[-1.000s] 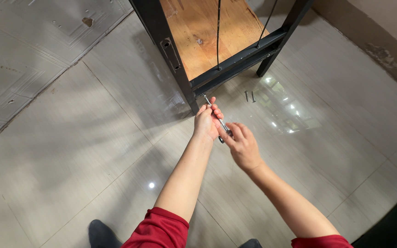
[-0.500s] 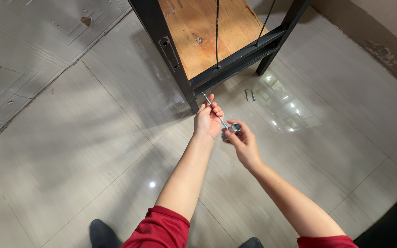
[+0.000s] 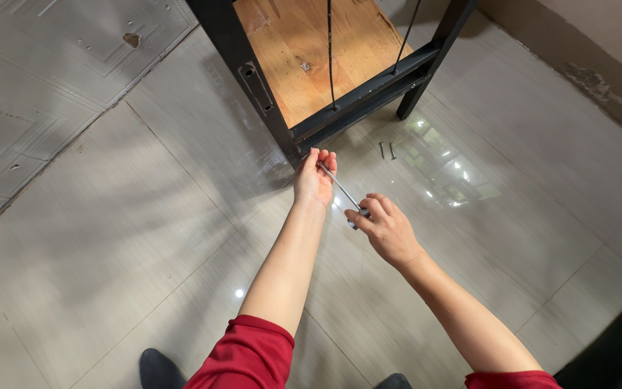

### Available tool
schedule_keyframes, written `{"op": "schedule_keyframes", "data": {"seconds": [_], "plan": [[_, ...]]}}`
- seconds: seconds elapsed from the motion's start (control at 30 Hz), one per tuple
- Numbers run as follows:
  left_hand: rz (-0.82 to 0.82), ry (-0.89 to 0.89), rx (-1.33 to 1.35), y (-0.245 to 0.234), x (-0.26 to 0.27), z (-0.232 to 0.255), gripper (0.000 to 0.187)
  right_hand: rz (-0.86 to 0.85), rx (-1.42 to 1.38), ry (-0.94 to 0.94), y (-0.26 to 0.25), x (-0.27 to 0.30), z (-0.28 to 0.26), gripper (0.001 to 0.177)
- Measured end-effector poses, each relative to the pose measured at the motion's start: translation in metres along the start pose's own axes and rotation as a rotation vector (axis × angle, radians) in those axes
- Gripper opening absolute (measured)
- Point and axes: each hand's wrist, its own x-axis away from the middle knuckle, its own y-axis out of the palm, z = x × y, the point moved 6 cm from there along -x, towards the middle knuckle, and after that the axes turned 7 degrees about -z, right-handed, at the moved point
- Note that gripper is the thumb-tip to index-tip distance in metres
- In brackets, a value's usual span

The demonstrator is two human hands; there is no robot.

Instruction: The person uses an Allen key to loosen and remove multiple screws from the joints of a small table. They systematically detach the wooden shelf from the metal frame and place it on the floor.

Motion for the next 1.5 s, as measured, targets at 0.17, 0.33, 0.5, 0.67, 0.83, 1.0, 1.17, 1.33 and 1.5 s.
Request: {"op": "schedule_keyframes", "data": {"seconds": [0.17,0.33,0.5,0.67,0.83,1.0,1.17,1.33,1.5], "plan": [[-0.044,-0.069,0.088,0.008,0.006,-0.001,0.019,0.017,-0.151,0.110,0.005,0.010,0.013,0.043],[-0.015,-0.052,0.065,0.007,0.011,-0.001,0.023,0.064,-0.428,0.225,0.014,0.026,0.029,0.042],[-0.010,0.024,-0.032,0.004,0.007,-0.004,0.013,0.088,-0.938,0.481,0.038,0.054,0.049,0.028],[-0.070,-0.072,0.100,0.008,0.016,-0.007,0.026,0.131,-1.178,0.655,0.053,0.071,0.071,0.017],[-0.097,0.004,0.000,0.007,0.009,-0.003,0.016,0.177,-1.283,0.686,0.058,0.079,0.080,0.017],[-0.111,-0.045,-0.140,-0.026,0.002,-0.021,0.022,0.277,-1.391,0.711,0.055,0.089,0.094,0.019],[-0.097,-0.081,-0.363,-0.052,0.011,-0.063,0.020,0.395,-1.438,0.839,0.053,0.113,0.123,0.020],[0.003,-0.212,-0.704,-0.042,0.000,-0.109,0.015,0.537,-1.600,0.927,0.071,0.145,0.156,0.022],[0.014,-0.125,-1.242,-0.012,-0.032,-0.138,0.010,0.639,-1.629,0.998,0.091,0.170,0.185,0.019]]}}
